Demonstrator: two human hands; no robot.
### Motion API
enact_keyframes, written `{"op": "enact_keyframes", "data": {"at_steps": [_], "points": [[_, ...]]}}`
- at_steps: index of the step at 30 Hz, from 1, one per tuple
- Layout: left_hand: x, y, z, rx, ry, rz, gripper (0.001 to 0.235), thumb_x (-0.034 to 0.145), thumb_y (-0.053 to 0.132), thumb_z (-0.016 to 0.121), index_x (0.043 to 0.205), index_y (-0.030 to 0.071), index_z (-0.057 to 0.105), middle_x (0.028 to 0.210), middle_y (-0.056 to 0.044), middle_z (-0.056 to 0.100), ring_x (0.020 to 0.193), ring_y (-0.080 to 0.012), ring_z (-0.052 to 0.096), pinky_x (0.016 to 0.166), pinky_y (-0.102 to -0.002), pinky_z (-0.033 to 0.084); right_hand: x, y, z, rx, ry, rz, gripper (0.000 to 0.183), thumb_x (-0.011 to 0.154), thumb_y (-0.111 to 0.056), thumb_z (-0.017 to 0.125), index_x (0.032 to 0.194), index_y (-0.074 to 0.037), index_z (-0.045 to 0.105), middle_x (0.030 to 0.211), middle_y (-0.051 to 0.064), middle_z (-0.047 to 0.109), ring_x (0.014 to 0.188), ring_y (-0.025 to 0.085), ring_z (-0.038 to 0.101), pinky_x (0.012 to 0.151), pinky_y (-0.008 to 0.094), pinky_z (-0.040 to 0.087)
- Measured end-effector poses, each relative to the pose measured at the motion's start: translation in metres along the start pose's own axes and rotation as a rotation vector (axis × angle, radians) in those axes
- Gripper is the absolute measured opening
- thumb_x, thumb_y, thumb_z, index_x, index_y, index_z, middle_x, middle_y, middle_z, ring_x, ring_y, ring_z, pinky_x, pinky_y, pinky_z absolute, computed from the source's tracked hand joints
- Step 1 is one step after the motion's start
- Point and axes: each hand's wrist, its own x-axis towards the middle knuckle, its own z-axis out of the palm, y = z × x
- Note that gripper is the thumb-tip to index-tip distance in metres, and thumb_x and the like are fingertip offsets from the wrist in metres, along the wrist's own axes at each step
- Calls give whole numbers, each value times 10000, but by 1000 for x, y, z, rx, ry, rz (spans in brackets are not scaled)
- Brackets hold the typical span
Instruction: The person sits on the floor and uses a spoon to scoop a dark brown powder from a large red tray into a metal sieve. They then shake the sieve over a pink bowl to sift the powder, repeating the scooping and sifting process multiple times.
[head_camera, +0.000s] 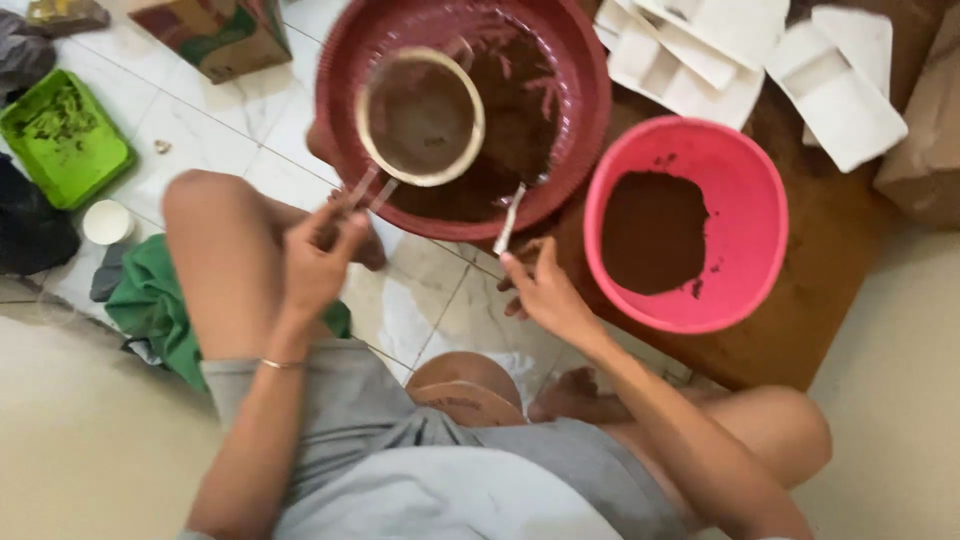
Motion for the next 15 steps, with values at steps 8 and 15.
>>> {"op": "enact_keyframes", "data": {"at_steps": [8,15], "points": [[4,2,20,-78,-17,-83,309,903,209,823,1161,70,727,609,-23,579,548,-95,498,528,-244,412,36,-7,15,347,58,215,645,1037,-586,466,1315,-4,469,973,293,731,564,272,708,427,276,520],[10,9,24,-132,-34,-149,261,887,201,812,1122,99,759,564,-1,545,502,-76,476,492,-214,401,38,4,20,218,270,88,357,1066,-320,586,853,-45,666,702,176,690,427,162,575,391,237,379]]}}
